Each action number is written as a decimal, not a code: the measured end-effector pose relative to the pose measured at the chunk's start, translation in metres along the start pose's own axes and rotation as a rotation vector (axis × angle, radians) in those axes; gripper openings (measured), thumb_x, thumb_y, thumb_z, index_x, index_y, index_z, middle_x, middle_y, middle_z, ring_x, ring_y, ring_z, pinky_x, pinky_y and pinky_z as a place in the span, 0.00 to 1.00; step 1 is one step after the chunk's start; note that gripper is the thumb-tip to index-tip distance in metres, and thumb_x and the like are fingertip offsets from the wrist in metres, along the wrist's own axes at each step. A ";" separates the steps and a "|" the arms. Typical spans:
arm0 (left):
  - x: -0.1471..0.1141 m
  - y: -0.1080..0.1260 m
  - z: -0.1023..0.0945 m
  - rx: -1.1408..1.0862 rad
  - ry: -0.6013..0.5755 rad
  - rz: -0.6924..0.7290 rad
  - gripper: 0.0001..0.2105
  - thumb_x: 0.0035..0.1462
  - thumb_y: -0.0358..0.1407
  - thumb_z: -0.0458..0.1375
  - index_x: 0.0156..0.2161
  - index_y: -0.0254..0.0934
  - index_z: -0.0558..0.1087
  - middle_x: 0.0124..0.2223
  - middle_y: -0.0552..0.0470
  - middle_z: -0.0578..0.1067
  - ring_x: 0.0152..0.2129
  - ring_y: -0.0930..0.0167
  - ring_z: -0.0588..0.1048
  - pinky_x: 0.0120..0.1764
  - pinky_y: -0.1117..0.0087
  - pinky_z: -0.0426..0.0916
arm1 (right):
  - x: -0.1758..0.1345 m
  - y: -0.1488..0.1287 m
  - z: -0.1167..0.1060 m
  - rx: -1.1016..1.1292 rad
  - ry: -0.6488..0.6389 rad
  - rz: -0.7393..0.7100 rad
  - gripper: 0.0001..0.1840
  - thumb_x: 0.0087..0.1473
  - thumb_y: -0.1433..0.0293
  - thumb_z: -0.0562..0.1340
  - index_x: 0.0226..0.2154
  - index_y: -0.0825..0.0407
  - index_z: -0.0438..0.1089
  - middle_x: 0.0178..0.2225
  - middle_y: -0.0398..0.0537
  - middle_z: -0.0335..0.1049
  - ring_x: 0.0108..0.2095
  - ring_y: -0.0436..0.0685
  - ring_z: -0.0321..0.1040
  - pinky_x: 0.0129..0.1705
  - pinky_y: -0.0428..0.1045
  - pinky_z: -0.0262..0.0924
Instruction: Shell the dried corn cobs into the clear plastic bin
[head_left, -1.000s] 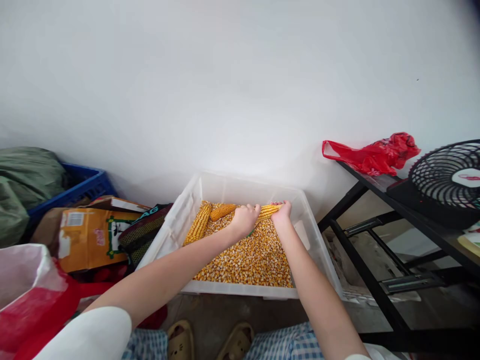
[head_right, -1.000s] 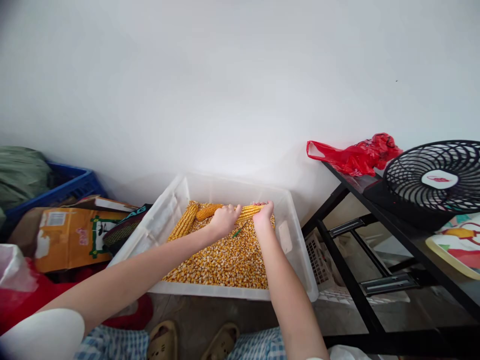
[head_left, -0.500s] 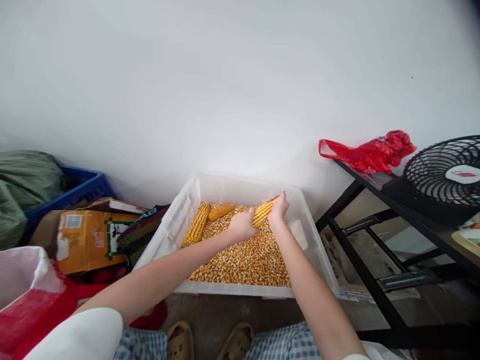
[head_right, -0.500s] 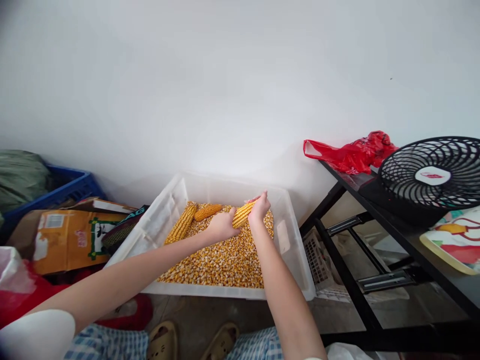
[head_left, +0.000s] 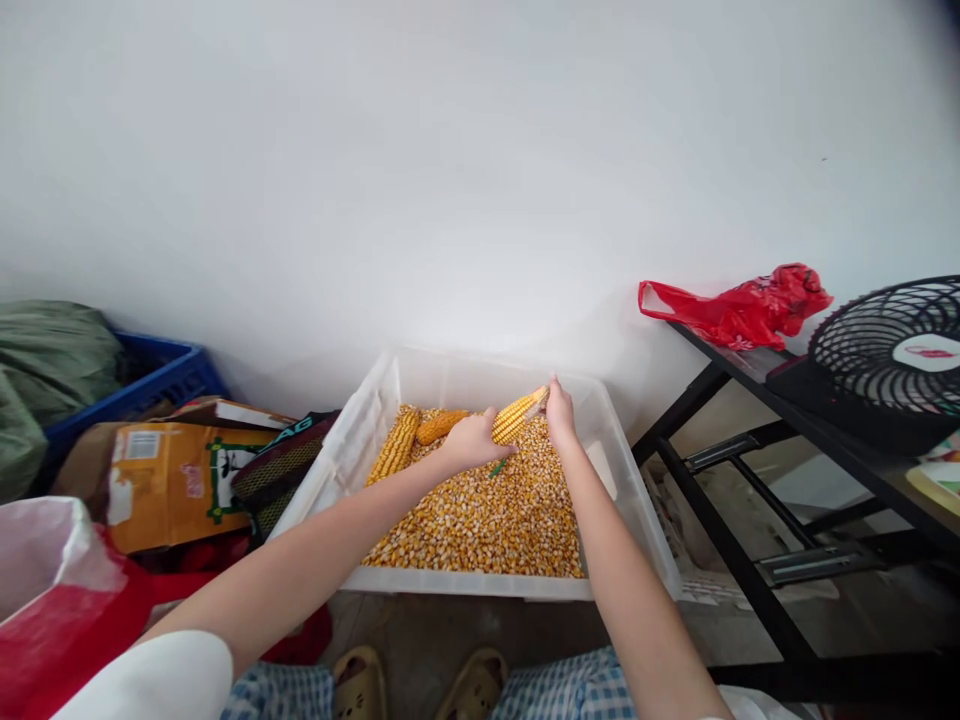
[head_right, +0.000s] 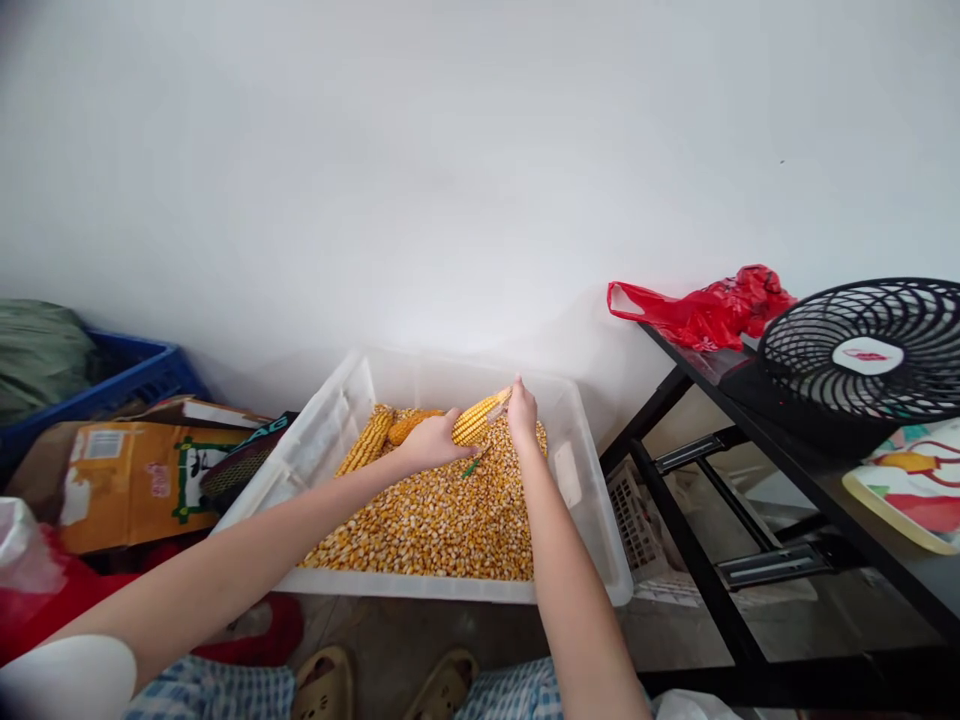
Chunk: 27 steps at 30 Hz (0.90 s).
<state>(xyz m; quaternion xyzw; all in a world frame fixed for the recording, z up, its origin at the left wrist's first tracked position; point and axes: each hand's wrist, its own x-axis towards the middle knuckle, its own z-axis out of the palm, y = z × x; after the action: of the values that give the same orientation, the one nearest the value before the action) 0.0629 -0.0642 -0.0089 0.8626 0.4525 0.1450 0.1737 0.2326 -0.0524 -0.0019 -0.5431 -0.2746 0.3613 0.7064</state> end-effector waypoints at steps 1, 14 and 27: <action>0.000 -0.001 0.000 0.062 0.011 -0.016 0.26 0.41 0.56 0.51 0.40 0.38 0.61 0.34 0.46 0.73 0.33 0.62 0.73 0.32 0.68 0.63 | -0.001 0.002 0.001 0.027 -0.036 0.065 0.17 0.47 0.56 0.53 0.19 0.51 0.58 0.14 0.39 0.62 0.17 0.49 0.61 0.20 0.44 0.56; -0.008 0.017 0.017 0.132 0.043 -0.011 0.21 0.42 0.43 0.54 0.43 0.37 0.59 0.31 0.48 0.73 0.31 0.63 0.73 0.31 0.68 0.64 | -0.019 0.015 0.023 0.322 0.190 0.087 0.19 0.50 0.53 0.47 0.20 0.50 0.51 0.11 0.37 0.56 0.13 0.49 0.60 0.20 0.47 0.62; 0.004 0.002 -0.002 -0.698 -0.235 0.173 0.26 0.42 0.48 0.55 0.45 0.35 0.65 0.41 0.52 0.73 0.37 0.68 0.71 0.36 0.73 0.65 | -0.005 0.018 0.017 0.020 0.027 -0.206 0.20 0.47 0.52 0.52 0.22 0.52 0.61 0.18 0.37 0.63 0.20 0.46 0.62 0.23 0.42 0.57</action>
<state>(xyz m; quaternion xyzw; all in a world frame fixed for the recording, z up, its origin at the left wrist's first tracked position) 0.0661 -0.0616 -0.0063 0.7972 0.2785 0.2047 0.4949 0.2119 -0.0442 -0.0147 -0.5099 -0.3158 0.2819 0.7488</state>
